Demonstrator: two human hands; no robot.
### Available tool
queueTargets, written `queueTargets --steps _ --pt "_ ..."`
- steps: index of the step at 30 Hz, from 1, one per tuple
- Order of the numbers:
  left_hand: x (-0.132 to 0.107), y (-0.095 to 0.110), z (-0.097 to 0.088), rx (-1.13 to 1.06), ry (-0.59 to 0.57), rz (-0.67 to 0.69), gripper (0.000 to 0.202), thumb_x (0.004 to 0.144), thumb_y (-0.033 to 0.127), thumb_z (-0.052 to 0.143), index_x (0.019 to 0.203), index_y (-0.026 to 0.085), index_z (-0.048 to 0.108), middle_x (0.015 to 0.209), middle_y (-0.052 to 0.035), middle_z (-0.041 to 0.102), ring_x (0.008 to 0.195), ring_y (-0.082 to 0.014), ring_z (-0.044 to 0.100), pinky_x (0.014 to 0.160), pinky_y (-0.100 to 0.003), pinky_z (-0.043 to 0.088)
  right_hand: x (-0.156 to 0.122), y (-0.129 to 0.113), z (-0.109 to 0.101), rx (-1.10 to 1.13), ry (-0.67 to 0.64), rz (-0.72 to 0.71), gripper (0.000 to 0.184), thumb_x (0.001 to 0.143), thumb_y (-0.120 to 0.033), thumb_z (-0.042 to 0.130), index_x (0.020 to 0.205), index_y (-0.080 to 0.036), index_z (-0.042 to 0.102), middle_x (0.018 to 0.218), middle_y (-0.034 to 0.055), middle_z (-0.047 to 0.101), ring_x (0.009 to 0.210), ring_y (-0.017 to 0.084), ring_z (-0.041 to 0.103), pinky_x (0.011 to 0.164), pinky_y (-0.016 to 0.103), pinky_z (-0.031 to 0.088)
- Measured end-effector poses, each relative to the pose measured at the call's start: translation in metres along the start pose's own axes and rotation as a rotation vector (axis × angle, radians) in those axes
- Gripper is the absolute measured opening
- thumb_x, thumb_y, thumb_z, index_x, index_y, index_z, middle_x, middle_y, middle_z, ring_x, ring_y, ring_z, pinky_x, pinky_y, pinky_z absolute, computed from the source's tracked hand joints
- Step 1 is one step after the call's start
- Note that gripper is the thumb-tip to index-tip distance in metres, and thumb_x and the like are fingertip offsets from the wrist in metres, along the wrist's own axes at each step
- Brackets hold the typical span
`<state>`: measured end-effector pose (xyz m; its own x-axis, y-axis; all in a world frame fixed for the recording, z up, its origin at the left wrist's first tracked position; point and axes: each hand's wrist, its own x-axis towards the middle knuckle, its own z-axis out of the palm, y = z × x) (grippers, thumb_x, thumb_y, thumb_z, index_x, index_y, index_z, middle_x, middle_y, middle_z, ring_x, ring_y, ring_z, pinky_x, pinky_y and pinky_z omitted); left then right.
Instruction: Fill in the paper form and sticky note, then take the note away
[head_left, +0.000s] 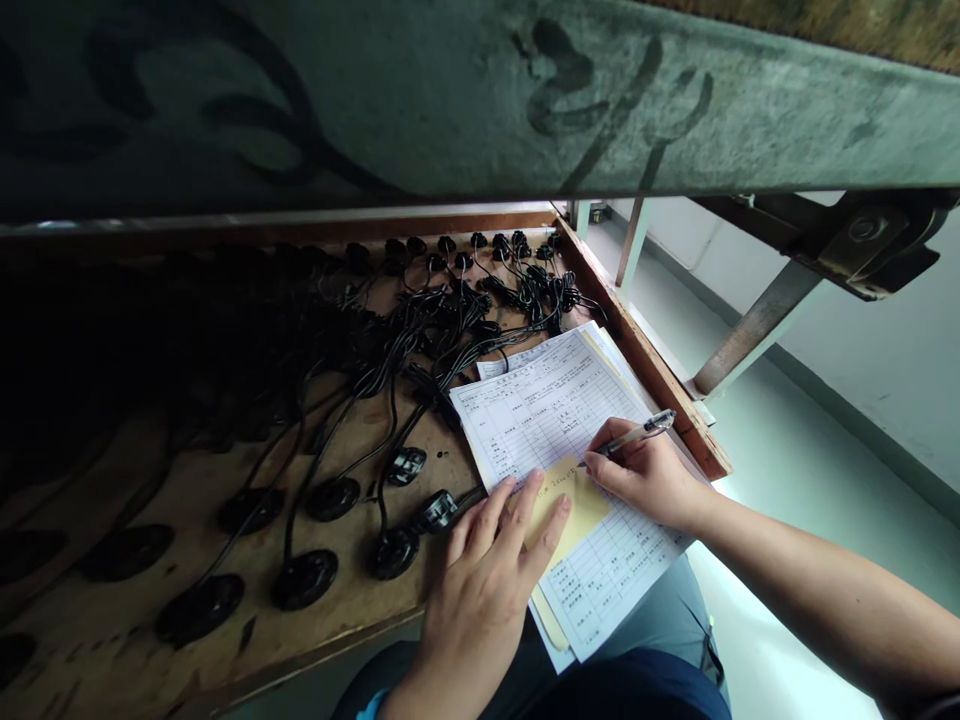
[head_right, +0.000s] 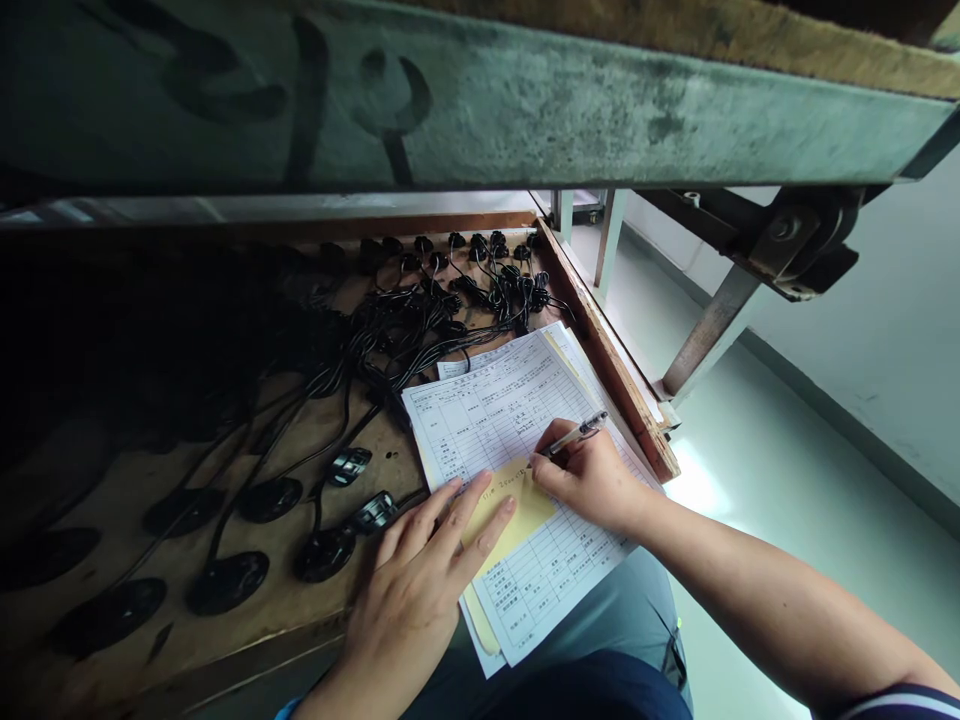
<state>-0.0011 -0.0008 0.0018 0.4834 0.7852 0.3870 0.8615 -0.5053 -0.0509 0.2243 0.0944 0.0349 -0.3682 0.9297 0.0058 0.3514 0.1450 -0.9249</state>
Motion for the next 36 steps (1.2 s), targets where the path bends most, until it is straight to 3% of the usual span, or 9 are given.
queueTargets --steps 36 --pt "0.0005 0.0004 0.0013 -0.048 0.004 -0.015 0.059 0.097 0.006 0.044 0.150 0.031 0.053 0.156 -0.0092 0.052 0.137 -0.0371 0.052 0.103 -0.052 0.044 0.0010 0.0020 -0.0003 0.008 -0.013 -0.001 0.010 0.087 -0.027 0.065 0.088 -0.017 0.063 0.073 0.0019 0.065 0.064 0.012 0.055 0.058 0.026 0.046"
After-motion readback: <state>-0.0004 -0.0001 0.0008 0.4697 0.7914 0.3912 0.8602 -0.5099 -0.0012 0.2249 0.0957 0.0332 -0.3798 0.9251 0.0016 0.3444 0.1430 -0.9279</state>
